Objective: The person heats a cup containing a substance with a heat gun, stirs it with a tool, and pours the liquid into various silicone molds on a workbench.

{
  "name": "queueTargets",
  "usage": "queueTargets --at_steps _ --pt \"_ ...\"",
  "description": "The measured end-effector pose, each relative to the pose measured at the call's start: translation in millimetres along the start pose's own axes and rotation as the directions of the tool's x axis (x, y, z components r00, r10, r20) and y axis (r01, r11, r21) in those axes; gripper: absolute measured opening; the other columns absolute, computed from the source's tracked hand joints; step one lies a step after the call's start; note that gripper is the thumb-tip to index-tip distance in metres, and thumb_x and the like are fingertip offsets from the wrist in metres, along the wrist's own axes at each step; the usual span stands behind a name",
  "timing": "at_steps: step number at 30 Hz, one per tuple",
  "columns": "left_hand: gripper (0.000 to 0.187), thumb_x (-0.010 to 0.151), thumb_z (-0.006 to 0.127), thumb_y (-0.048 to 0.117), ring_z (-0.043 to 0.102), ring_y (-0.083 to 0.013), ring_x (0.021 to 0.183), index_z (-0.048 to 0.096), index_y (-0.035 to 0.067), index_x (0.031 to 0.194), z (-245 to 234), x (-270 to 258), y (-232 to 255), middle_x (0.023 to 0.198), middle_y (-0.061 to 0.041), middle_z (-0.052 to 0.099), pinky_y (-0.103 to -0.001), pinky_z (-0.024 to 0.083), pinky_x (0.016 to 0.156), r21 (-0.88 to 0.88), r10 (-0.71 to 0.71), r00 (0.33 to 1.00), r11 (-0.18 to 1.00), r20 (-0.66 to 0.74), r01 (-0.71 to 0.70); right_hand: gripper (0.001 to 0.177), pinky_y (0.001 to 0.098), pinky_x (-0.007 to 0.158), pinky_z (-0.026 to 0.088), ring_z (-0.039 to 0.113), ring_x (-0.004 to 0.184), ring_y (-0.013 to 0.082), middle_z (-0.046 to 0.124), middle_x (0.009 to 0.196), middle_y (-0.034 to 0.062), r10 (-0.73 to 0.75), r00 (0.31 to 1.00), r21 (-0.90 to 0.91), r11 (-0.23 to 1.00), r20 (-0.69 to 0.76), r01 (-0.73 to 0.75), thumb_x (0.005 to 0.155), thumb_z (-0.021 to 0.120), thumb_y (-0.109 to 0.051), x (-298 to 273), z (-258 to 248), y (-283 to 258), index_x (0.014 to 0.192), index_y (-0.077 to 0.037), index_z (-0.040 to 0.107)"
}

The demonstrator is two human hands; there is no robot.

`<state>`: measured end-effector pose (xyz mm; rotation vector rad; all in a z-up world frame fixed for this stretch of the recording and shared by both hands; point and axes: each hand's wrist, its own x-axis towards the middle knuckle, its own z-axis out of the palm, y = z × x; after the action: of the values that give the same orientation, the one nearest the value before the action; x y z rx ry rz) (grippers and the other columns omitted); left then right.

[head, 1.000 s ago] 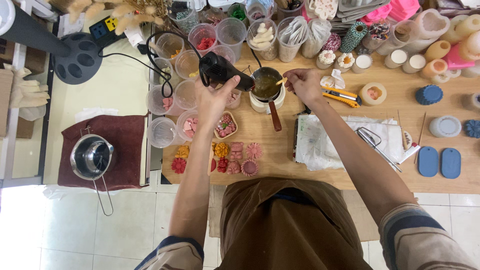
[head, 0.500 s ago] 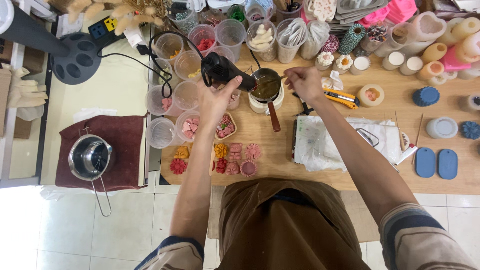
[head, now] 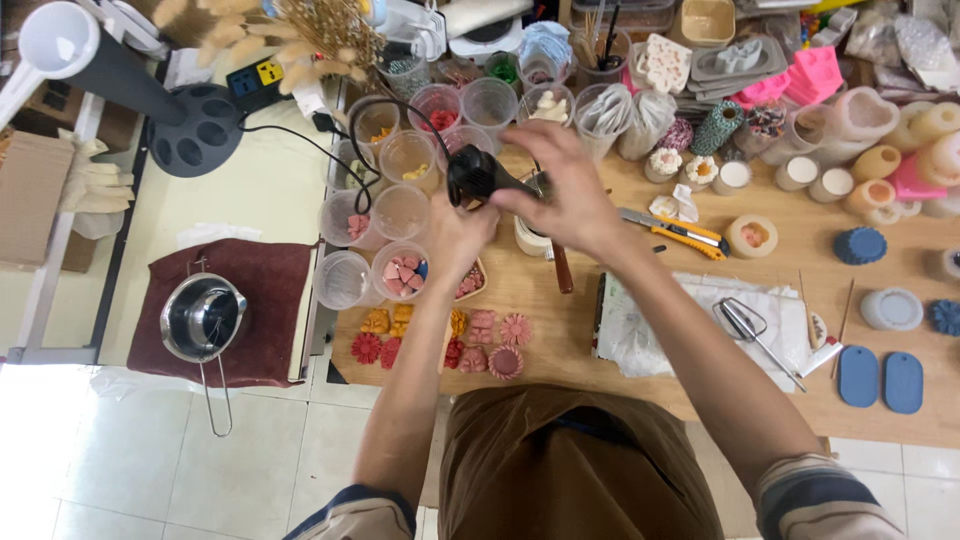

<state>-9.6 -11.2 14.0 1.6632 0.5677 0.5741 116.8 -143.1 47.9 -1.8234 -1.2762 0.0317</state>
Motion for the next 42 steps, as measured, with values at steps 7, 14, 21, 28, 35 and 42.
queueTargets --at_steps 7,14,21,28,35,42 --pt "0.032 0.103 0.045 0.001 0.07 -0.0203 0.101 0.06 -0.003 0.131 6 4 -29 0.114 -0.013 0.072 -0.033 0.057 0.088 -0.027 0.38 0.901 0.919 -0.21 -0.394 0.058 0.0484 0.096 0.044 0.058 0.114 0.0355 0.064 0.121 0.0148 -0.168 0.976 -0.257 0.958 -0.138 0.128 0.077 0.081 -0.027 14 30 -54 0.127 -0.003 0.063" --pt "0.029 0.105 0.043 0.017 0.072 -0.018 0.089 0.059 -0.002 0.12 25 9 -58 0.104 -0.009 0.072 -0.033 0.061 0.079 -0.726 -0.045 0.973 0.674 -0.228 -0.139 0.053 0.0481 0.091 0.049 0.061 0.103 0.0369 0.065 0.114 0.0174 -0.231 0.946 -0.345 0.928 -0.226 0.145 0.078 0.08 -0.029 17 39 -57 0.12 0.0 0.062" --pt "0.029 0.099 0.068 0.014 0.07 -0.0173 0.092 0.067 -0.007 0.119 -2 3 -24 0.107 -0.008 0.074 -0.031 0.06 0.081 -0.318 0.213 0.936 0.899 -0.282 -0.3 0.057 0.0475 0.095 0.051 0.063 0.109 0.0377 0.067 0.121 0.02 -0.221 0.963 -0.275 0.946 -0.157 0.172 0.086 0.08 -0.029 19 28 -78 0.131 0.002 0.062" --pt "0.05 0.09 0.081 0.036 0.074 -0.0175 0.106 0.062 -0.001 0.118 -191 57 9 0.111 -0.009 0.071 -0.036 0.063 0.093 -0.382 0.163 0.937 0.881 -0.31 -0.279 0.036 0.0427 0.084 0.056 0.07 0.099 0.0311 0.071 0.117 0.0194 0.088 0.984 -0.062 0.993 -0.152 -0.098 0.096 0.075 -0.016 -19 5 -43 0.127 0.001 0.067" --pt "0.057 0.088 0.085 0.037 0.074 -0.0262 0.1 0.067 -0.002 0.126 -343 117 42 0.118 -0.017 0.077 -0.04 0.061 0.088 0.568 0.185 0.981 0.815 -0.065 -0.116 0.022 0.0325 0.065 0.059 0.072 0.083 0.0238 0.075 0.106 0.0157 0.273 0.956 0.02 0.962 -0.11 -0.272 0.096 0.072 -0.011 -42 17 8 0.115 0.0 0.074" --pt "0.057 0.07 0.087 0.035 0.072 -0.035 0.1 0.071 0.01 0.119 -298 165 -65 0.109 -0.016 0.074 -0.047 0.058 0.08 0.938 -0.201 0.949 -0.201 0.244 -0.284 0.019 0.0314 0.068 0.057 0.073 0.082 0.0204 0.075 0.101 0.014 0.419 0.902 0.01 0.907 -0.102 -0.42 0.095 0.072 -0.008 -44 13 39 0.113 -0.002 0.074"
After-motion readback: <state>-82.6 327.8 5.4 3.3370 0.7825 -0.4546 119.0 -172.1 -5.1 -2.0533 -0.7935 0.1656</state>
